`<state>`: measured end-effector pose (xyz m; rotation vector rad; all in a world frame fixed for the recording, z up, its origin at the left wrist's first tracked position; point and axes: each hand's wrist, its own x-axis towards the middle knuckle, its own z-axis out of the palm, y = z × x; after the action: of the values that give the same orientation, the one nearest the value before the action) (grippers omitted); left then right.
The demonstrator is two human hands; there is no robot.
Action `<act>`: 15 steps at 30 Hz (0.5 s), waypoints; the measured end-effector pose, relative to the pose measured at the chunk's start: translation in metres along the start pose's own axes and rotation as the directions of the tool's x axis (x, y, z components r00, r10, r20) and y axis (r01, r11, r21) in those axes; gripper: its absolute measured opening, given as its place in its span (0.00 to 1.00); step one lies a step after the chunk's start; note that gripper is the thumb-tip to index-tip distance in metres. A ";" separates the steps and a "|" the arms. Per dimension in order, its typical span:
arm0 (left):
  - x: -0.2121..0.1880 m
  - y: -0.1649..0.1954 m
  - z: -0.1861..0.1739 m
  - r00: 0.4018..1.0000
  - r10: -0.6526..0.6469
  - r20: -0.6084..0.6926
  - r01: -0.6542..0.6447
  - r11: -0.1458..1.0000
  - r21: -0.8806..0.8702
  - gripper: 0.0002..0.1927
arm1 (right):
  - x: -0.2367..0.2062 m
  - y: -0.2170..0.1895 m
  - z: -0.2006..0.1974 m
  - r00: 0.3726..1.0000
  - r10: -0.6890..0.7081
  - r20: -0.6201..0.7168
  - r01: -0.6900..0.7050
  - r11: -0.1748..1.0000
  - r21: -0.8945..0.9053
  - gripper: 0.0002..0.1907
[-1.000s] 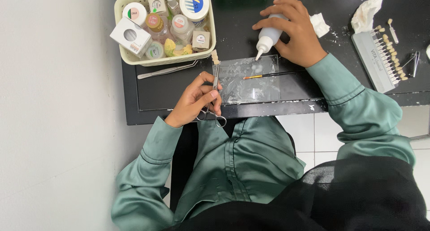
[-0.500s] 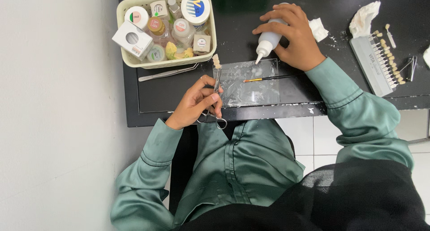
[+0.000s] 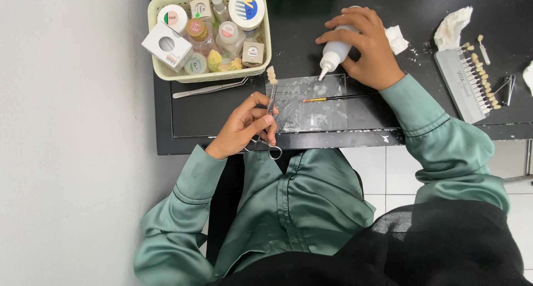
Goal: The person holds a small denture tooth-shaped workpiece with tweezers in one hand and uses a fine brush in the other to apply and shape a light-colored ceramic paste on it over a glass slab. They add liquid from a squeeze bottle onto the slab and continue building up and smoothing the material on the workpiece.
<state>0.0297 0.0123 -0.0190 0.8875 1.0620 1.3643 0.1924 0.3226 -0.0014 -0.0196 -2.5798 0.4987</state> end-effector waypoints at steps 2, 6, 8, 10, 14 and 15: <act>0.000 0.000 0.000 1.000 0.000 -0.001 0.000 1.000 -0.010 0.08 | 0.000 0.000 0.000 1.000 0.004 0.002 -0.004 1.000 0.000 0.24; 0.000 0.000 0.000 1.000 -0.007 -0.005 0.007 1.000 -0.011 0.08 | 0.000 -0.001 0.000 1.000 0.004 0.005 -0.004 1.000 -0.006 0.24; 0.000 0.000 0.000 1.000 -0.008 -0.006 0.008 1.000 -0.010 0.08 | 0.000 -0.001 -0.001 1.000 0.003 0.007 -0.003 1.000 -0.007 0.24; -0.001 0.000 0.000 1.000 -0.008 -0.007 0.008 1.000 -0.007 0.08 | 0.000 -0.001 -0.001 1.000 0.007 0.011 -0.007 1.000 -0.003 0.24; 0.000 0.000 0.000 1.000 -0.006 -0.006 0.006 1.000 -0.018 0.08 | 0.000 -0.001 -0.001 1.000 0.009 0.014 -0.009 1.000 -0.003 0.24; 0.000 0.000 0.000 1.000 -0.006 -0.005 0.006 1.000 -0.016 0.08 | 0.000 -0.001 -0.001 1.000 0.012 0.015 -0.012 1.000 0.000 0.24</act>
<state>0.0297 0.0121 -0.0194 0.8686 1.0552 1.3693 0.1929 0.3216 -0.0006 -0.0322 -2.5954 0.5048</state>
